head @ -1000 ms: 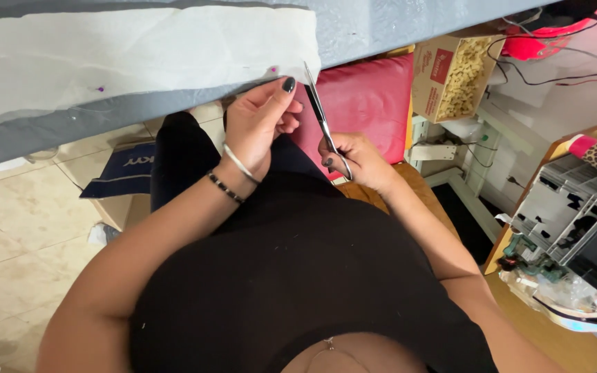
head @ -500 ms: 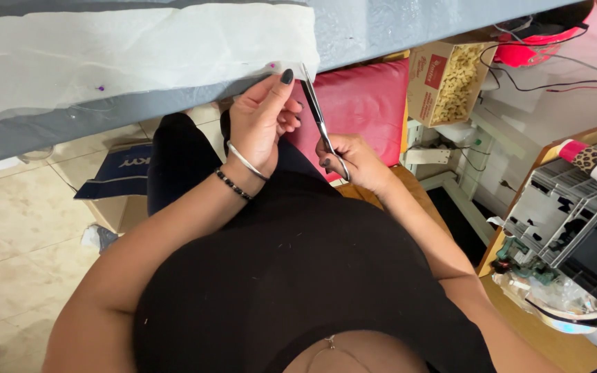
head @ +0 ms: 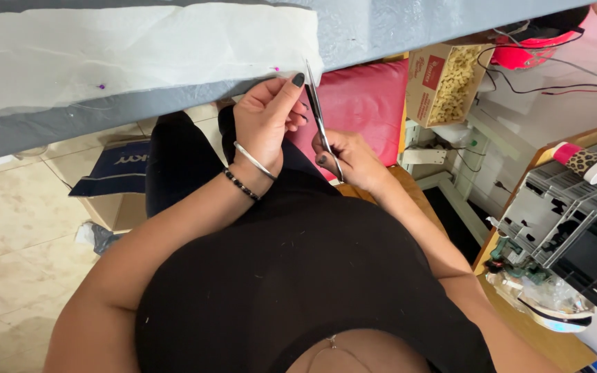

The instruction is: Smoothing out a long strip of white fabric and using scissors to cut out specific shapes or strips.

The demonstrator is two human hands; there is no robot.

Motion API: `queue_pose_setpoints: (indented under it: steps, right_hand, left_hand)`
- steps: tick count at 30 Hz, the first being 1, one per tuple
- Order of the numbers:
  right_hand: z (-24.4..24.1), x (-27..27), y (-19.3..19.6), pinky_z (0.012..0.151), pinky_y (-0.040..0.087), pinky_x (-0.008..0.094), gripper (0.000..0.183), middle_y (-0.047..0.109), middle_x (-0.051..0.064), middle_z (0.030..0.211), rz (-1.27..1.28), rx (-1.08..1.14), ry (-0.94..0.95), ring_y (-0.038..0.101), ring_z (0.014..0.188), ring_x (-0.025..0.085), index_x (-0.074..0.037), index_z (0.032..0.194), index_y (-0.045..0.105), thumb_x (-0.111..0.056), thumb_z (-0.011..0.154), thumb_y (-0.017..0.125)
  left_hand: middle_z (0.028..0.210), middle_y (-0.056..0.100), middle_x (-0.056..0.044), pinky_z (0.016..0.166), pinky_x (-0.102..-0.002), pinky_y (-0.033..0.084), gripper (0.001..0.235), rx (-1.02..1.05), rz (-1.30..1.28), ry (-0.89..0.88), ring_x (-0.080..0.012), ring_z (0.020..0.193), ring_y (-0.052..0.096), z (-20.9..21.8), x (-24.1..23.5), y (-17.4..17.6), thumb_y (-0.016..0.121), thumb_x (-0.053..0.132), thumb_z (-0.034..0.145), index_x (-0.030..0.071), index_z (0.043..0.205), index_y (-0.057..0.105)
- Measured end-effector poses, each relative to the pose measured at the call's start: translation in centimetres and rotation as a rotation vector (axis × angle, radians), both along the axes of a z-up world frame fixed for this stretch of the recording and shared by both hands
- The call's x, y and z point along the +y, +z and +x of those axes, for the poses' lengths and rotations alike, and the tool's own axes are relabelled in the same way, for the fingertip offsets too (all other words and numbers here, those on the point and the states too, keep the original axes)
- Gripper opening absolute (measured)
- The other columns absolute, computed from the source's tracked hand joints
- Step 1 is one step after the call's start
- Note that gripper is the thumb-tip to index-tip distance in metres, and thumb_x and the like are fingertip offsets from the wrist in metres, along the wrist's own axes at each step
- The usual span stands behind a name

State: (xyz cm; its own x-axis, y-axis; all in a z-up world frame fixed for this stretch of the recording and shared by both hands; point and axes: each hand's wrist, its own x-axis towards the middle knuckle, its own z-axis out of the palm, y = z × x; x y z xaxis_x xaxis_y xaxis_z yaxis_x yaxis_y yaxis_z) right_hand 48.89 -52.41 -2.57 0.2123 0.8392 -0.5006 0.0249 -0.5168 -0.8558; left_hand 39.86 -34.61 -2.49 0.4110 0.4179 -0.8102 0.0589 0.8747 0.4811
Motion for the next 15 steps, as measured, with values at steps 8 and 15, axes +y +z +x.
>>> queue_pose_setpoints:
  steps: [8,15]
  right_hand:
    - [-0.27,-0.3,-0.78,0.06,0.047,0.029,0.033,0.062,0.004,0.063,-0.046,-0.069,-0.035,0.056,0.058,0.017,-0.013,0.086,0.068,-0.042,0.102,0.065]
    - [-0.12,-0.49,-0.19,0.062,0.049,0.031,0.03,0.061,0.005,0.063,-0.044,-0.058,-0.05,0.057,0.06,0.019,-0.012,0.084,0.068,-0.037,0.102,0.066]
  left_hand:
    - [0.062,0.069,-0.012,0.042,-0.02,0.05,0.026,0.001,0.003,-0.005,-0.0149,0.047,0.068,-0.02,-0.29,0.3,0.085,0.024,0.084,0.003,0.089,0.072]
    - [0.063,0.07,-0.014,0.043,-0.02,0.051,0.026,-0.011,-0.017,-0.003,-0.0158,0.048,0.068,-0.07,-0.31,-0.04,0.085,0.023,0.084,0.002,0.09,0.071]
